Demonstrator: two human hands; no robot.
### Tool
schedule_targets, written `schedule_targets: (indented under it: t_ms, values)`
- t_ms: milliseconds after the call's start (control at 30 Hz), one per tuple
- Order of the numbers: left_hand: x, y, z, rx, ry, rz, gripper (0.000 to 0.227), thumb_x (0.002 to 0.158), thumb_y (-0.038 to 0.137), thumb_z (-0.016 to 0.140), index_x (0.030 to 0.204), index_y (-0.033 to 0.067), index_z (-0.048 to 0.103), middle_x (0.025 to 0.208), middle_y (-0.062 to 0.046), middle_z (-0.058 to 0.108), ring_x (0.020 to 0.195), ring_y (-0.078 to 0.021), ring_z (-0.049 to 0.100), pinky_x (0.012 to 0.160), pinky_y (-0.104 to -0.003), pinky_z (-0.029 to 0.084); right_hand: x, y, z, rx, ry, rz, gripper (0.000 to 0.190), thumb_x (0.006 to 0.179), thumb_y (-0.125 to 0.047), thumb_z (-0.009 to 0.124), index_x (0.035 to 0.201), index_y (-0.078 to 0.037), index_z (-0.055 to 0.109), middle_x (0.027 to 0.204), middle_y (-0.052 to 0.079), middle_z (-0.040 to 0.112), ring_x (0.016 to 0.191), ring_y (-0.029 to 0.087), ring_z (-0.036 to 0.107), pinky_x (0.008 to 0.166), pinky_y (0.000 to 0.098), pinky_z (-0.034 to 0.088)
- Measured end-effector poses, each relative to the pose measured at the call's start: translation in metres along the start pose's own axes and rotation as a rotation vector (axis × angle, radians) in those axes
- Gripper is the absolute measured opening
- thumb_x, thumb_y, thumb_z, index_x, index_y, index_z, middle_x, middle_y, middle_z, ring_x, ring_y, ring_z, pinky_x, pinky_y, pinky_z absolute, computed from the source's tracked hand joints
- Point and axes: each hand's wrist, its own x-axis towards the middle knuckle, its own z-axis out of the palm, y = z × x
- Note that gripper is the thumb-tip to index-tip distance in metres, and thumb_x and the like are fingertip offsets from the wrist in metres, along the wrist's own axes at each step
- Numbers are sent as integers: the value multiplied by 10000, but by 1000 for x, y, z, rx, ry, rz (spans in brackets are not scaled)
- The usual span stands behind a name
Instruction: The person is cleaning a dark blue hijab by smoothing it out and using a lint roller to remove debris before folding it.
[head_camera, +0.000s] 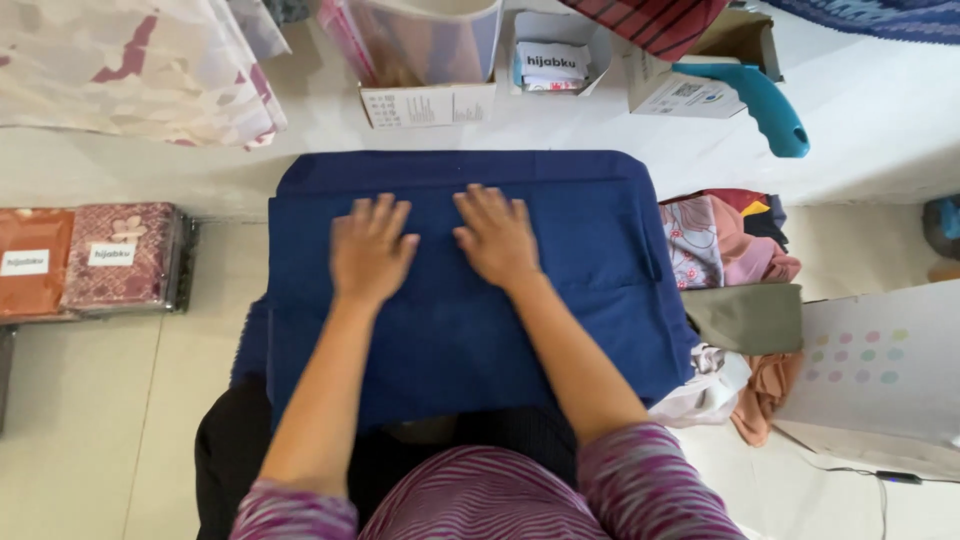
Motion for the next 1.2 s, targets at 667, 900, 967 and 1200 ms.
schedule_targets:
  t_ms: [667, 900, 967, 1200]
  values:
    - [-35, 19, -15, -145, -57, -86, 597, 984, 413, 632, 1518, 158, 552, 1639, -184, 403, 1499, -478, 299, 1175, -676, 160, -65, 49, -50, -69, -167, 225, 629, 1065, -645, 360, 1595, -308, 401, 1662, 83, 336, 1531, 403, 252, 1160, 711, 168]
    - [-73, -23, -50, 19, -121, -139, 536, 1002, 421, 591, 1500, 225, 617, 1532, -144, 590, 1390, -436, 533, 1090, -637, 382, -132, 127, -80, -136, -201, 474, 591, 1076, -569, 448, 1612, -325, 403, 1669, 55, 363, 1506, 353, 351, 1149, 686, 260]
    - [-93, -42, -49, -14, -148, -187, 535, 1041, 422, 532, 1531, 214, 583, 1580, -143, 539, 1430, -456, 473, 1103, -681, 334, -147, 147, -92, -124, -285, 561, 615, 1081, -599, 379, 1634, -334, 339, 1687, 66, 322, 1535, 358, 287, 1163, 713, 207]
    - [-182, -93, -64, 16, 63, -327, 528, 972, 385, 756, 1439, 143, 702, 1400, -145, 662, 1251, -442, 623, 1023, -640, 450, -183, 127, -117, 44, -216, 576, 712, 1072, -547, 457, 1666, -197, 280, 1703, 190, 234, 1535, 496, 179, 1161, 769, 88]
